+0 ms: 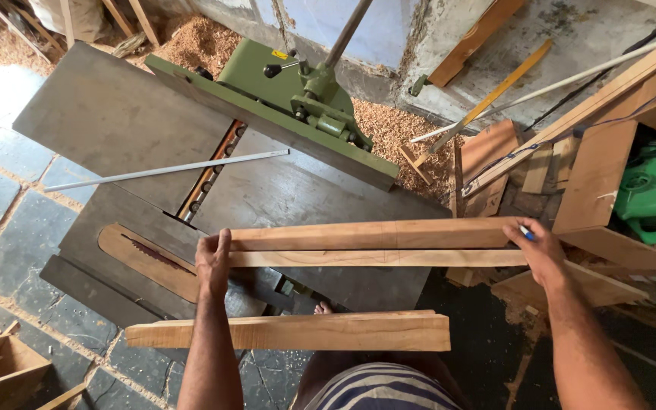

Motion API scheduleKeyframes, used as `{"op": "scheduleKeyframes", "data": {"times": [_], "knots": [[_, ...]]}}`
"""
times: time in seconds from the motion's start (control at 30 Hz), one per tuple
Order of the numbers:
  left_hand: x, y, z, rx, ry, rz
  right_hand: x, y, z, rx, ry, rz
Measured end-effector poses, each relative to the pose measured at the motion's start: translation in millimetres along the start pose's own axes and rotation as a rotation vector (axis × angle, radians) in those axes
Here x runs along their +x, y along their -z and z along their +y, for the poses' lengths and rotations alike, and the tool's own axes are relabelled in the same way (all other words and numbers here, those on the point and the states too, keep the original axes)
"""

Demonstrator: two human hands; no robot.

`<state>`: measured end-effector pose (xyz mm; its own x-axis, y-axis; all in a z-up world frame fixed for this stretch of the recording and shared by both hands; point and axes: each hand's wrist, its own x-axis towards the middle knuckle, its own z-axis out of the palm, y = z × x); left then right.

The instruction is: The person handles several wooden planks on a workbench, aligns them together, and uses a framing square and a pen to mark reference lines across the wood.

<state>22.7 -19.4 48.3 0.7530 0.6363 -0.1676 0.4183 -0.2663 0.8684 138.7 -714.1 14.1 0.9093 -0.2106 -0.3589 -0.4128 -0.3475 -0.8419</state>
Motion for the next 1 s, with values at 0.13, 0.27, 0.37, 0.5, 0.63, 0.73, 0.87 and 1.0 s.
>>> {"op": "scheduleKeyframes", "data": {"times": [0.13, 0.27, 0.37, 0.5, 0.63, 0.73, 0.87, 1.0], "knots": [[1, -2, -3, 0.115, 0.059, 0.092, -3, 9, 9, 0.048, 0.019, 0.013], [-1, 4, -10, 0.169, 0.045, 0.104, -13, 11, 20, 0.143, 0.080, -0.028], [-3, 5, -15, 0.184, 0.024, 0.093, -18, 12, 18, 0.149, 0.069, -0.027], [-7, 8, -22, 0.080, 0.018, 0.069, -24, 14, 8, 0.266, 0.087, -0.108], [-6, 15, -31, 0.077, 0.016, 0.020, -27, 15, 4, 0.144, -0.020, -0.052], [-2, 18, -45, 0.099, 0.017, 0.011, -23, 12, 7, 0.100, -0.058, -0.017], [5, 0, -64, 0.075, 0.056, 0.026, -27, 25, 12, -0.038, 0.032, 0.015], [12, 12, -75, 0.168, 0.040, 0.065, -36, 13, -2, -0.045, 0.069, 0.000]]}}
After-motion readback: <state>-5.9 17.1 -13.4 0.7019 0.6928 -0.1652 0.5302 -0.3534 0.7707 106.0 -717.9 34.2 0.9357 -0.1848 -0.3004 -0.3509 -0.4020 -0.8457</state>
